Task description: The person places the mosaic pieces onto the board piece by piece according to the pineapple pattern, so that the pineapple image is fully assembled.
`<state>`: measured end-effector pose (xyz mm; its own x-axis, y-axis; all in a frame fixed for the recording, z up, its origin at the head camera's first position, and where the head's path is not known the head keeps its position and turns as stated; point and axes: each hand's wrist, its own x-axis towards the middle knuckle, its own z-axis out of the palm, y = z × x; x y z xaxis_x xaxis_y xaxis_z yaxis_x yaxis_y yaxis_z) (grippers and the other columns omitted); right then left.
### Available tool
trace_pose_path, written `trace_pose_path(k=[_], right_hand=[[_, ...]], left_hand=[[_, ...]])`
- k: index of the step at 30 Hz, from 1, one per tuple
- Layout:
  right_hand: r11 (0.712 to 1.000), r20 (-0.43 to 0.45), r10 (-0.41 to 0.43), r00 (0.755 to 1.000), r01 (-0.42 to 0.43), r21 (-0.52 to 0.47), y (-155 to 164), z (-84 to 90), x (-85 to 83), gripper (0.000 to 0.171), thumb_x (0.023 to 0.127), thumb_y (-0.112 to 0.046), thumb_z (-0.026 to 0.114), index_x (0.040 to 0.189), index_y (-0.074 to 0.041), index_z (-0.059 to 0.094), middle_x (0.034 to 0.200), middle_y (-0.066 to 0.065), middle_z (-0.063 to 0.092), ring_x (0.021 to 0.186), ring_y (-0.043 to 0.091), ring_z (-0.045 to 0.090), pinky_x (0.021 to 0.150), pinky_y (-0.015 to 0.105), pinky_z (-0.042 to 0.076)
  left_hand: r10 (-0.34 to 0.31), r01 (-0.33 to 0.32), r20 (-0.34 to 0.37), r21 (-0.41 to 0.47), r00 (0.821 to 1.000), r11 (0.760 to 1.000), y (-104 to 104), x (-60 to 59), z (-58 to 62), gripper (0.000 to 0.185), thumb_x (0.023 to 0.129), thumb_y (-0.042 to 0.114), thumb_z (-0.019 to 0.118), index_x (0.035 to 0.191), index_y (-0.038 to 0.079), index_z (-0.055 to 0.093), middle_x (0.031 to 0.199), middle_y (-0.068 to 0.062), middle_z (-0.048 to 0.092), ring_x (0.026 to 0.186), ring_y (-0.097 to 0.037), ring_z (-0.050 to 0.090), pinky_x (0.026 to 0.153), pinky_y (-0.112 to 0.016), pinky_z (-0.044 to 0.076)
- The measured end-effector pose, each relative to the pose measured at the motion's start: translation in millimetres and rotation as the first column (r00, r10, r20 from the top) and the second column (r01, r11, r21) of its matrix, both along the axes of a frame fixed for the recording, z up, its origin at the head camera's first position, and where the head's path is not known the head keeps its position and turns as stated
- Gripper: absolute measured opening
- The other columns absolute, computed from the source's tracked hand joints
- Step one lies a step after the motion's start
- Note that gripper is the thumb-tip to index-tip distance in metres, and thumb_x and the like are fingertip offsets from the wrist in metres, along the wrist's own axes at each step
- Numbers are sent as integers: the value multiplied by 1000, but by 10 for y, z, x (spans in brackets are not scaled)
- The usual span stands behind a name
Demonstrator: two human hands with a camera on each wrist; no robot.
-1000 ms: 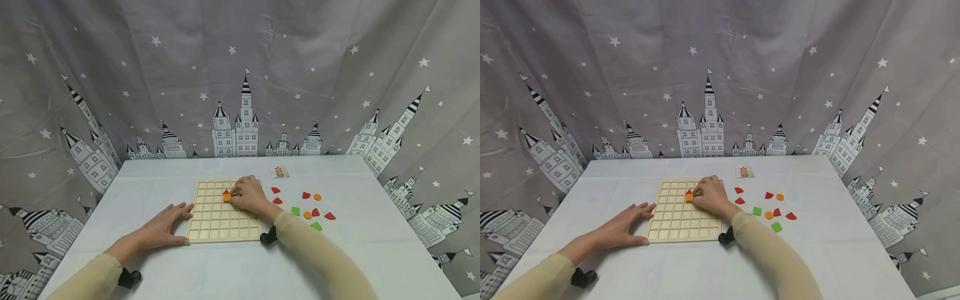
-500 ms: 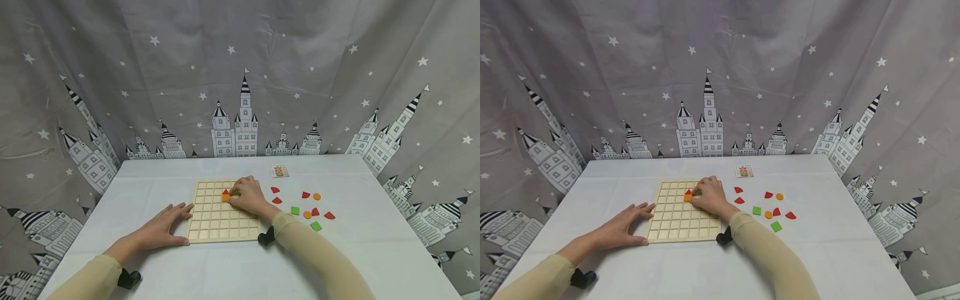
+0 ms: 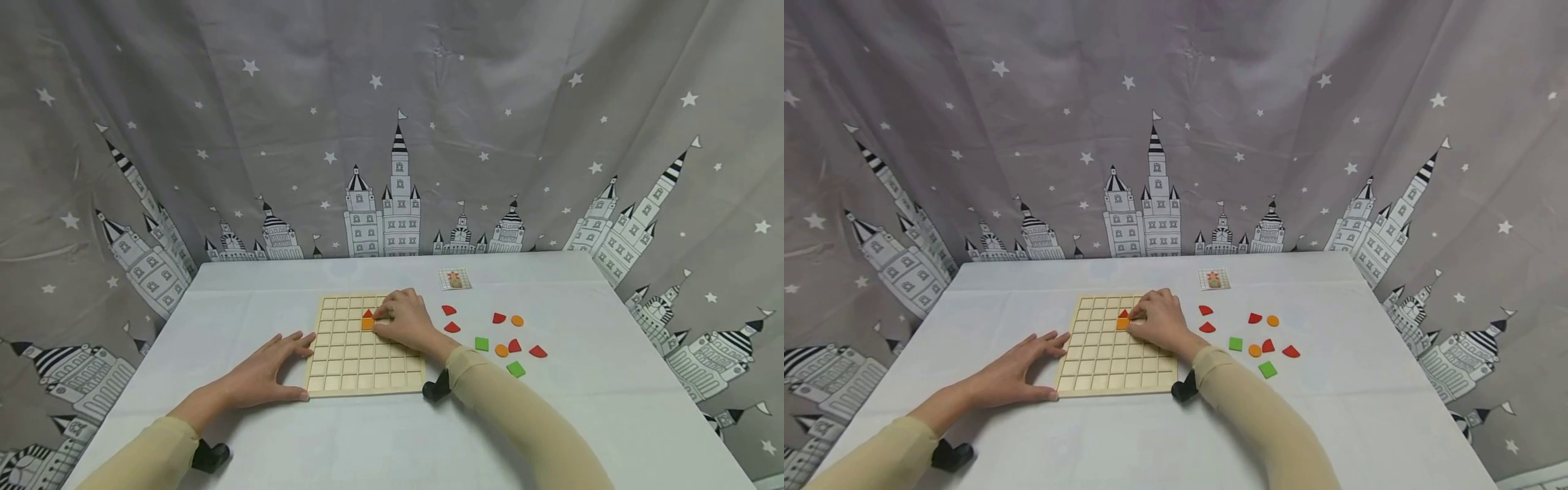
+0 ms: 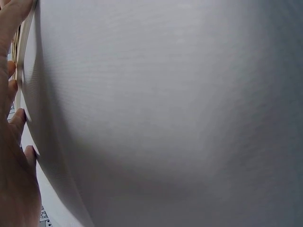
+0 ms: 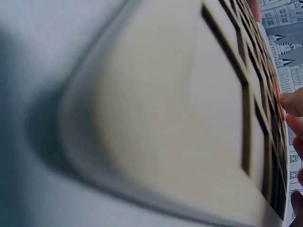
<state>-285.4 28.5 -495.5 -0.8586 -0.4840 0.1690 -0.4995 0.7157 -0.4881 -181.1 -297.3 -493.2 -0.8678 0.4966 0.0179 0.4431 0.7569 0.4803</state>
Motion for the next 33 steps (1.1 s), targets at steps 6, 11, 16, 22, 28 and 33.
trace_pose_path(k=[6,11,16,22,28,33], right_hand=[[999,12,29,999,-29,-32,94,108,19,20,89,-42,75,103,-28,80,119,-7,62,121,23,45,105,44,37],[994,62,74,995,-68,-91,280,224,65,21,90,-39,76,105,-25,79,123,-5,60,124,25,43,108,49,34],[987,126,85,988,-66,-149,537,279,97,27,91,-37,77,114,-22,77,125,-7,59,124,23,42,108,50,36],[988,189,52,981,-24,-150,871,340,120,39,92,-37,76,127,-21,73,134,-5,57,135,24,40,116,54,34],[987,243,-28,969,66,-147,1261,447,160,46,92,-35,76,136,-26,66,147,1,53,147,29,31,118,60,31],[979,232,-93,968,131,-154,1616,476,156,50,92,-32,77,140,-24,64,141,2,57,140,30,39,114,62,36]], left_hand=[[1,-1,1,-3,1000,1000,-6,19,-6,83,74,71,77,133,16,60,163,-2,37,152,-36,27,125,-59,12],[-7,7,-9,7,1000,1000,-12,33,-4,82,74,70,78,133,16,60,163,-3,38,151,-36,28,125,-59,13],[-8,8,-15,-2,1000,1000,-26,30,-14,83,73,71,78,133,16,60,163,-2,37,151,-35,28,125,-58,13],[-8,8,-32,1,999,1000,-31,28,-7,82,73,70,79,132,16,61,162,-3,39,150,-37,30,124,-59,14],[-8,9,-36,9,999,1000,-20,18,-10,80,74,67,81,133,16,61,162,-3,39,150,-38,30,124,-59,14],[-8,8,-19,10,1000,1000,-11,4,5,81,74,68,80,133,17,61,163,-2,38,151,-37,29,125,-58,13]])
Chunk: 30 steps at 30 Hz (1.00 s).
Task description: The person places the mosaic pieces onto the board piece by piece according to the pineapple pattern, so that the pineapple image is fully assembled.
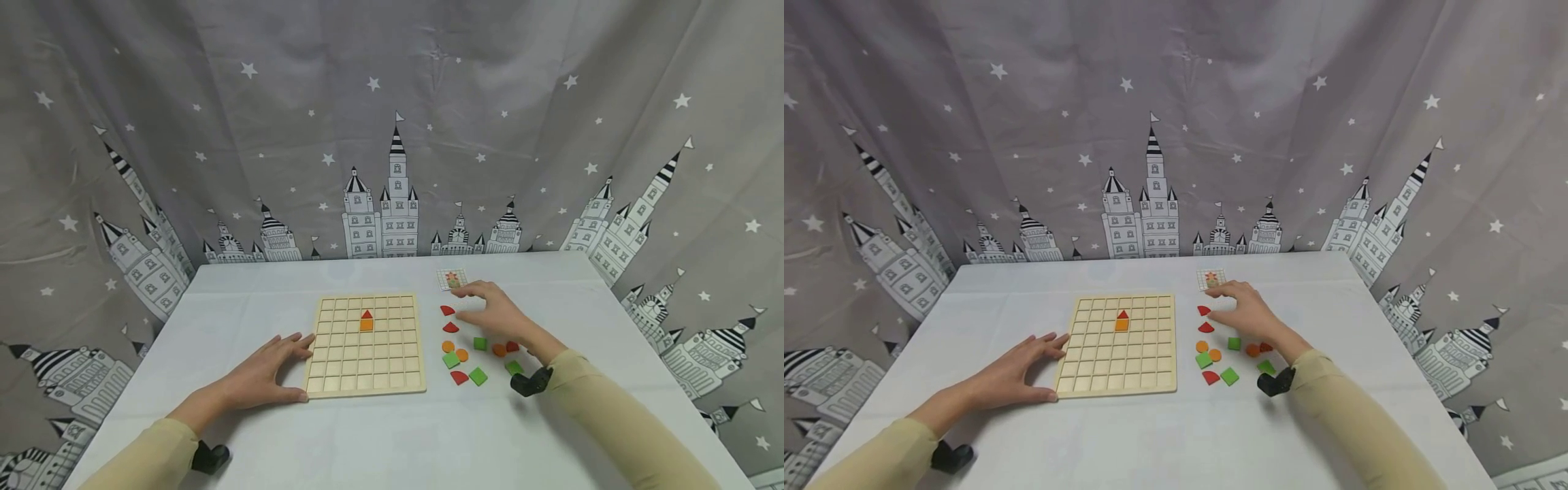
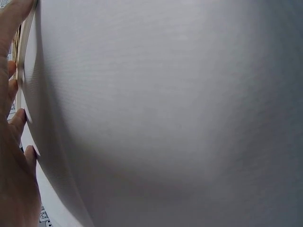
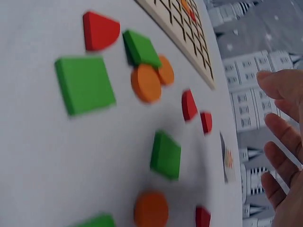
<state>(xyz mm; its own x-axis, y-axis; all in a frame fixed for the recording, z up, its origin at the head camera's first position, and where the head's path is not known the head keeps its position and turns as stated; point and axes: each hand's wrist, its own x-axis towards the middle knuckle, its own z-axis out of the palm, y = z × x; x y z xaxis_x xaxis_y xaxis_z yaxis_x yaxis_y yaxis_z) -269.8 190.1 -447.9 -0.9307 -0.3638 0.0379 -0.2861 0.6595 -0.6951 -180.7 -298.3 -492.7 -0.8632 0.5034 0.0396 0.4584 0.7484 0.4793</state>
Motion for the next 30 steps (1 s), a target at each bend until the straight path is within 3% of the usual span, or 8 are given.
trace_pose_path(k=[10,15,25,30], right_hand=[[992,-13,-96,995,97,85,566,-156,5,51,92,-33,76,139,-16,65,146,11,54,143,39,30,115,69,26],[983,-55,-97,994,104,153,734,-277,4,47,90,-30,78,134,-15,68,138,12,59,135,39,36,111,66,32],[972,-82,-110,990,125,200,858,-402,-17,36,90,-34,79,122,-18,76,131,11,61,124,35,39,100,60,38],[969,-94,-129,987,145,202,822,-428,-52,35,87,-39,81,116,-19,77,130,12,61,123,36,39,101,60,38]], left_hand=[[1,-1,8,-4,1000,1000,8,-6,3,84,73,71,78,134,15,61,163,-2,37,151,-36,28,125,-58,12],[-1,1,8,-4,1000,1000,8,-8,-10,85,73,72,77,134,16,61,163,-1,37,151,-35,28,125,-58,12],[3,-3,8,0,1000,1000,3,-15,-14,83,73,71,78,134,17,60,163,-1,37,151,-35,28,125,-58,12],[5,-5,9,-5,1000,1000,3,-14,-24,83,73,72,78,133,18,60,163,0,37,152,-35,28,125,-57,12]])
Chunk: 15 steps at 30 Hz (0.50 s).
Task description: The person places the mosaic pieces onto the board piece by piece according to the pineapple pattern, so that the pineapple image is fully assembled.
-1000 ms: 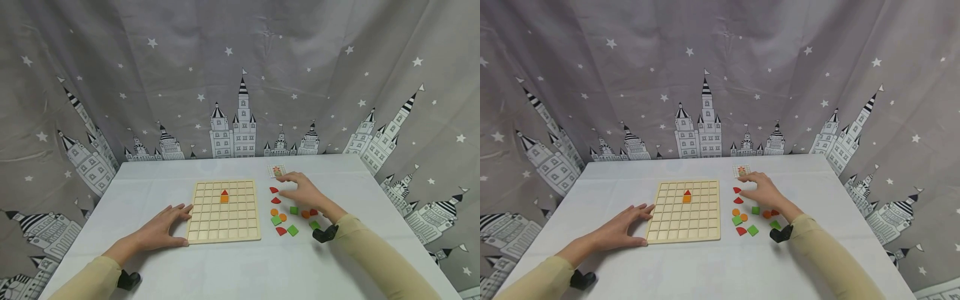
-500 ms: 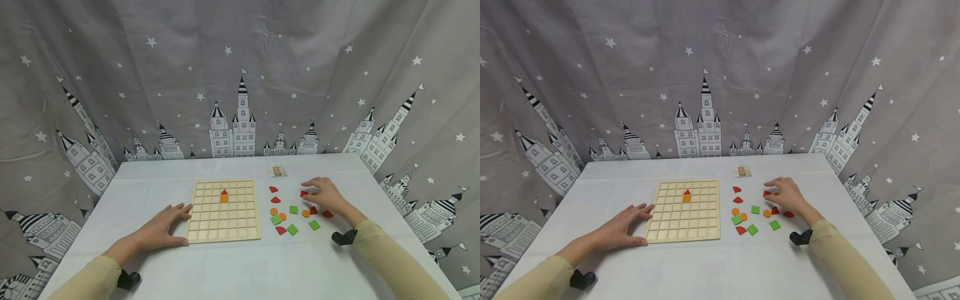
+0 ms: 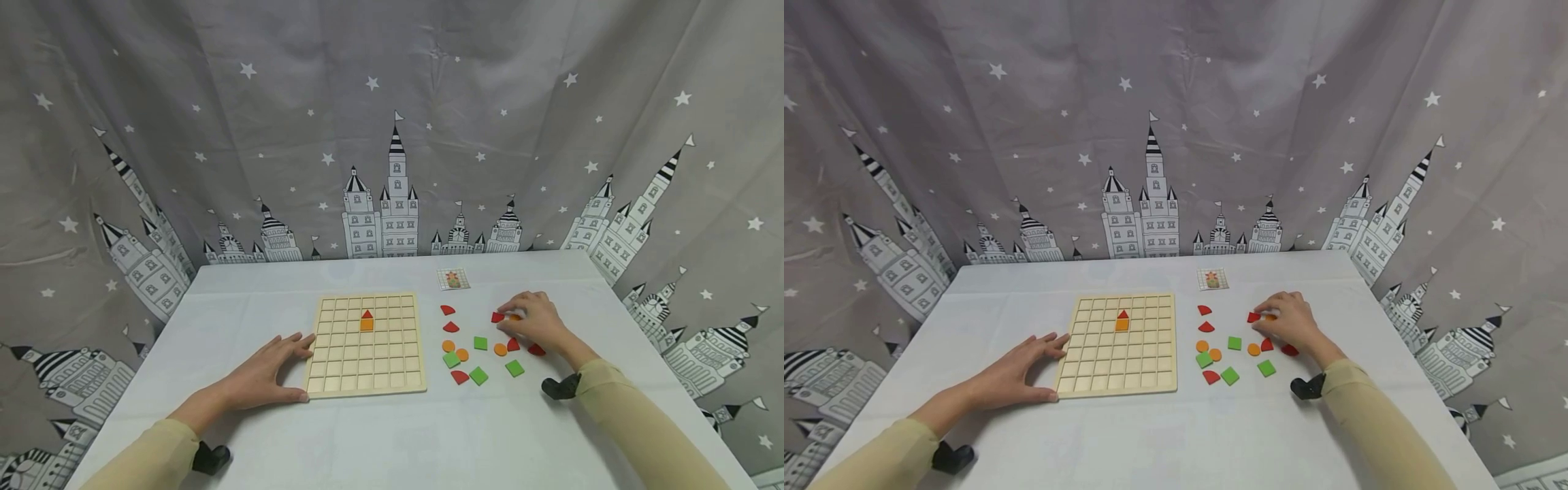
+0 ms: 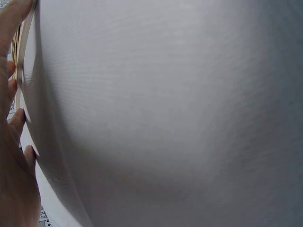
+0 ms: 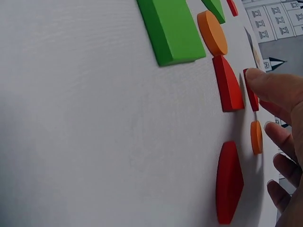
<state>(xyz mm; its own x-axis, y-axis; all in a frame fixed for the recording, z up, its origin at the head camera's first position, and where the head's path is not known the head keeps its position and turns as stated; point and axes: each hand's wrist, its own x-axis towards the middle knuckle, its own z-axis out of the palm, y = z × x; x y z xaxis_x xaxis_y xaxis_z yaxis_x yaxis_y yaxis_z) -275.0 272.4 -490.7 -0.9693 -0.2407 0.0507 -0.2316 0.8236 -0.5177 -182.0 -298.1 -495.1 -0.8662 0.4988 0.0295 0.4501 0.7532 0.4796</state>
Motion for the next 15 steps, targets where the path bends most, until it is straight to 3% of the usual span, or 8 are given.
trace_pose_path(k=[15], right_hand=[[1000,-12,-3,1000,3,-8,-116,-53,-69,30,86,-38,82,110,-19,78,126,13,62,124,38,39,105,59,34]], left_hand=[[4,-4,7,-2,1000,1000,7,10,16,81,73,69,80,132,17,61,163,0,38,152,-35,27,125,-58,12]])
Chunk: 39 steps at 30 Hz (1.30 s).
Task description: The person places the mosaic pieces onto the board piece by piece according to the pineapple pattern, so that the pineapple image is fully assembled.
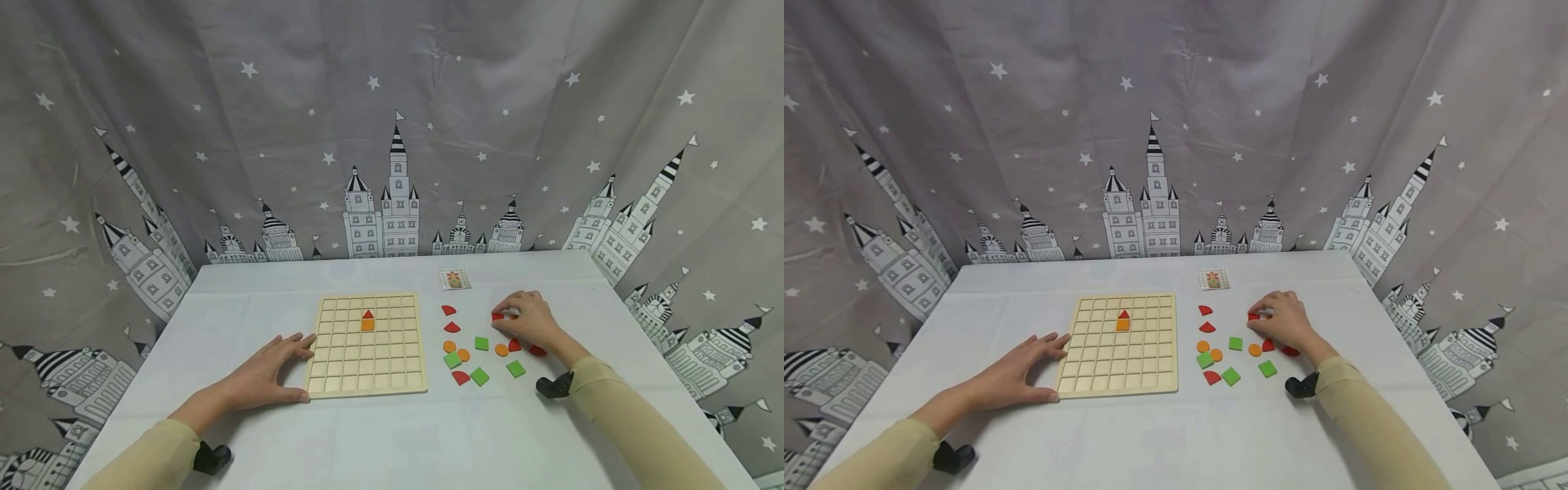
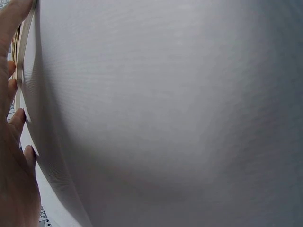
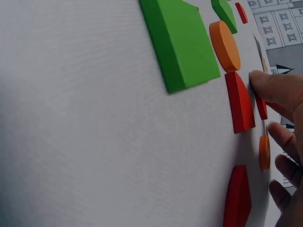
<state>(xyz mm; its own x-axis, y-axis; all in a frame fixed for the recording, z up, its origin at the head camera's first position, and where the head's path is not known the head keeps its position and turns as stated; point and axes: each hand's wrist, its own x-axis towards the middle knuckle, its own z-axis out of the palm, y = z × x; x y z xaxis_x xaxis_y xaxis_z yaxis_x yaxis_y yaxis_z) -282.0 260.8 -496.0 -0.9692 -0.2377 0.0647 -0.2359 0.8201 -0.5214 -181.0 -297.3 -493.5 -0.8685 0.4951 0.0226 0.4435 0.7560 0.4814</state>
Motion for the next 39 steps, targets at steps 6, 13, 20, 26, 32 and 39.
trace_pose_path(k=[6,13,20,26,32,39], right_hand=[[1000,18,0,1000,0,-7,12,-13,-7,30,87,-36,81,113,-20,78,128,13,60,123,38,39,104,60,33],[999,98,6,995,-3,-34,39,0,-45,30,87,-35,82,115,-25,78,132,11,57,130,39,34,110,62,28],[999,111,24,994,-21,-30,97,4,-82,32,86,-36,83,116,-27,79,134,13,55,130,41,33,109,62,26],[1000,145,27,989,-25,-15,109,3,-134,33,86,-39,82,116,-26,79,137,15,52,132,42,30,109,65,26],[999,177,33,984,-28,-31,109,13,-169,32,86,-38,82,116,-26,79,141,18,48,134,44,28,109,68,26],[998,138,49,989,-45,-36,107,-6,-158,28,86,-36,83,111,-25,80,135,16,51,129,42,31,107,65,26]], left_hand=[[-3,3,-1,3,1000,1000,7,3,17,82,72,69,80,132,16,61,163,-1,38,152,-35,28,125,-58,12],[-3,3,-3,4,1000,1000,5,4,13,83,73,69,80,133,15,61,163,-2,38,151,-36,28,125,-59,12],[-3,3,-5,8,1000,1000,10,4,13,82,73,69,80,133,16,61,163,-1,38,151,-37,28,125,-59,12],[-6,6,-25,10,1000,1000,1,7,11,81,72,68,81,132,16,61,162,-3,39,151,-37,29,124,-59,13],[-14,15,-37,15,999,1000,-10,2,8,83,72,68,81,132,15,61,162,-3,39,151,-37,29,124,-59,14],[-18,19,-29,15,999,1000,-3,-5,-2,84,73,69,79,133,14,61,163,-3,38,151,-37,28,124,-60,12]])
